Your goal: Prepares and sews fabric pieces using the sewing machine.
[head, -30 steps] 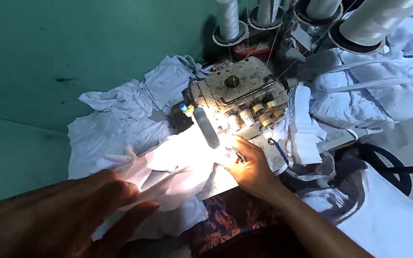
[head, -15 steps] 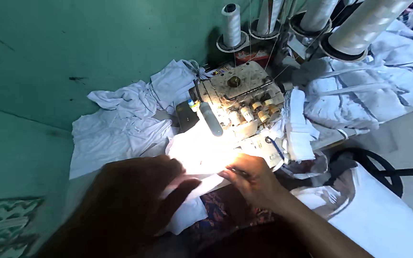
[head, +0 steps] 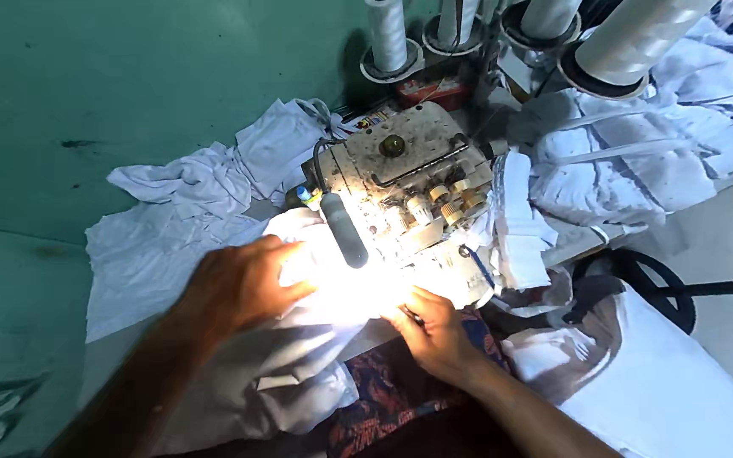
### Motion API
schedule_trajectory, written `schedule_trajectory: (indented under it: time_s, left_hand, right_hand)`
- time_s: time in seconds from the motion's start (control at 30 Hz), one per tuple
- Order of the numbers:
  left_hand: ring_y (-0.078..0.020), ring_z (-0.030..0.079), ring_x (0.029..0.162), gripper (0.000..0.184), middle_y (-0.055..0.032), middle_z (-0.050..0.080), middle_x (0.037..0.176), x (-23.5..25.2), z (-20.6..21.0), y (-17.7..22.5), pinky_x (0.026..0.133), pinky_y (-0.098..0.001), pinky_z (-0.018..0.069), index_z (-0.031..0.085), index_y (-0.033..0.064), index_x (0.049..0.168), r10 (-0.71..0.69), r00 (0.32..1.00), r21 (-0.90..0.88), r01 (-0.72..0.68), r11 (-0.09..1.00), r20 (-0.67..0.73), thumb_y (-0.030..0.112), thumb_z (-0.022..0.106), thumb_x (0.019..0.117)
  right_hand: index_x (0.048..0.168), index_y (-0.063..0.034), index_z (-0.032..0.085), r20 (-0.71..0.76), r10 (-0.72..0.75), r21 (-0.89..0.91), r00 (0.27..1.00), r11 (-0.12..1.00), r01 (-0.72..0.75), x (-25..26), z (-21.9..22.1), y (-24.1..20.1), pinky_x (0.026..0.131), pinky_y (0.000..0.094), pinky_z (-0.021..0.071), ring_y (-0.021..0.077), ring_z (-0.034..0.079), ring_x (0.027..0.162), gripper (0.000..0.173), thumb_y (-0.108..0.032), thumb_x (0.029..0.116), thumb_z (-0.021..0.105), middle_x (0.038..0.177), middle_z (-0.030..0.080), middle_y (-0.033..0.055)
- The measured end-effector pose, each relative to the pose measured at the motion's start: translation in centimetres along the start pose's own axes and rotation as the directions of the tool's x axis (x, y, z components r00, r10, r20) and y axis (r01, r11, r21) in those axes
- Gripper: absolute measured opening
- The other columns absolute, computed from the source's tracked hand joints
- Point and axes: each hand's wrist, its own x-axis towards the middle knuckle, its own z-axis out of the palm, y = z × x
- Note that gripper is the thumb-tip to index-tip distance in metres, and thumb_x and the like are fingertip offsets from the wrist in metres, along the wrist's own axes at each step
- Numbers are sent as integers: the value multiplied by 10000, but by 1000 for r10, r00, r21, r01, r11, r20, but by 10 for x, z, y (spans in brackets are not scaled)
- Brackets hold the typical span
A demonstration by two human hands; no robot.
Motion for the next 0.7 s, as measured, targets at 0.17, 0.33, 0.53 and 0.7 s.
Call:
schedule_trajectory:
  time_s: [0.17,0.33,0.53,0.7]
  left_hand:
    - [-227,675,694,705,-6,699,812,-8,-28,-66,613,-553,559,745,222,1164,-32,999,-30,32,999,15,809,603,802]
    - [-40,632,668,365,133,694,848,-51,-49,-107,566,-312,551,751,321,1037,7,998,-140,-17,990,-69,642,663,886]
    - [-35,624,739,317,84,663,854,-100,-106,-24,616,-271,529,746,222,945,108,992,-168,-117,979,-61,477,568,1006]
    - [-102,634,788,322,-41,669,913,-135,-122,0,669,-287,524,685,110,987,148,987,-210,-159,965,-66,397,551,1044]
  right_hand:
    - [875,-66,737,-28,78,-14,997,997,-79,42,8,2,712,265,551,74,646,773,224,-215,1000,626,846,694,23]
    - [922,-79,775,16,70,-59,997,996,-69,52,9,6,793,289,579,84,686,855,217,-223,991,629,923,739,26]
    - [923,-106,792,-45,-22,-173,999,985,14,51,13,-1,803,251,584,59,694,874,194,-238,966,657,931,748,14]
    - [1005,-102,789,-78,-234,-157,969,963,219,48,17,-37,644,229,552,59,634,715,232,-315,934,730,913,712,58]
